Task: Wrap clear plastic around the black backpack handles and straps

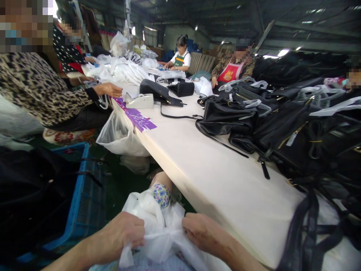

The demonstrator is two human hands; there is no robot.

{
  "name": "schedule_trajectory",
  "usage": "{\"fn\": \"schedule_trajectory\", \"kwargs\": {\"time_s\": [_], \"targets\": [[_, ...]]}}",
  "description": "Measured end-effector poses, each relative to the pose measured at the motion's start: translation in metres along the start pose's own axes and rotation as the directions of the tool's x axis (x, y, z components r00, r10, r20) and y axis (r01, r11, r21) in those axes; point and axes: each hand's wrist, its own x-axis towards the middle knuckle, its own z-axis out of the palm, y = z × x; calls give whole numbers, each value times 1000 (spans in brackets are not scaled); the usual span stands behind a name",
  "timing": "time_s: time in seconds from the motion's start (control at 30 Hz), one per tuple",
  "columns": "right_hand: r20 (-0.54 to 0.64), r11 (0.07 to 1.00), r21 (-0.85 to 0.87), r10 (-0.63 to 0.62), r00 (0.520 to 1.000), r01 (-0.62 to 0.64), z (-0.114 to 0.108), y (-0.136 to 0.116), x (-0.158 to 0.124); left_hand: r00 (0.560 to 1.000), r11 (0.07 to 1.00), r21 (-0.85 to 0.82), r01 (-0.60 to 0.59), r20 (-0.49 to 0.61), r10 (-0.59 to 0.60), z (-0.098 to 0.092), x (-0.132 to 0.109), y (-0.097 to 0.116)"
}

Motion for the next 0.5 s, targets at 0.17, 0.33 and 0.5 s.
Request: {"fn": "schedule_trajectory", "kwargs": {"time_s": [0.17,0.33,0.5], "targets": [[-140,1000,11,1,990,1,12,7,-19,993,946,-325,-12,-114,-27,-5,5,6],[-430,962,224,-47,901,157,-19,-4,-13,938,544,-828,134,-72,-340,-2,51,-1],[-464,843,511,104,879,170,-20,-21,0,934,467,-857,218,44,-355,22,81,-1]]}}
